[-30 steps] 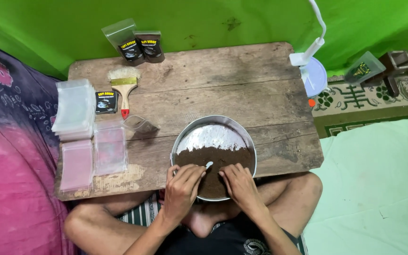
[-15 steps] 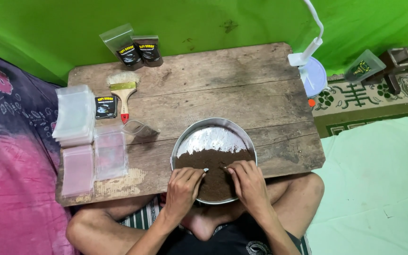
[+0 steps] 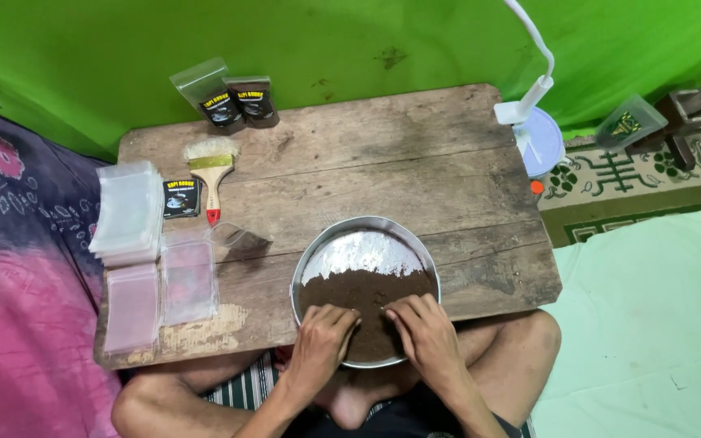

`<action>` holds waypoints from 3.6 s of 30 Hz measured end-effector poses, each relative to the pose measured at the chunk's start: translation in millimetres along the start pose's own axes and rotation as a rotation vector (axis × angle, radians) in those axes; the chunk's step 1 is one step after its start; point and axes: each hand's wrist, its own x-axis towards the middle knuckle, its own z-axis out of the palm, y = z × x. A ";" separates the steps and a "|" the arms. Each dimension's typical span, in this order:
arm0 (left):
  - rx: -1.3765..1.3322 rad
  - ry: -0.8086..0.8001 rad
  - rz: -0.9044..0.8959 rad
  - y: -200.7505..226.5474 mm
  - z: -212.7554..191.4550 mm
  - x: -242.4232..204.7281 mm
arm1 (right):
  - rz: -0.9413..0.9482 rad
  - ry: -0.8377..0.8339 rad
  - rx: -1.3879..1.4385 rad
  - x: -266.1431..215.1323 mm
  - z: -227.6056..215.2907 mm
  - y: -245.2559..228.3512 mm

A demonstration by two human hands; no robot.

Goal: Manually sorting through ground coffee in a metal tray to remove small white impurities.

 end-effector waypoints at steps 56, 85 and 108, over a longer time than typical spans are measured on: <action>-0.076 0.134 -0.003 4.0 -26.9 15.7 | -0.113 -0.260 -0.262 1.1 36.4 26.3; -0.022 -0.003 0.104 3.4 12.6 38.1 | 0.061 -0.080 -0.140 13.8 -7.0 31.3; -0.053 0.087 0.038 20.2 -19.4 36.5 | 0.003 -0.194 -0.233 -9.3 40.7 45.3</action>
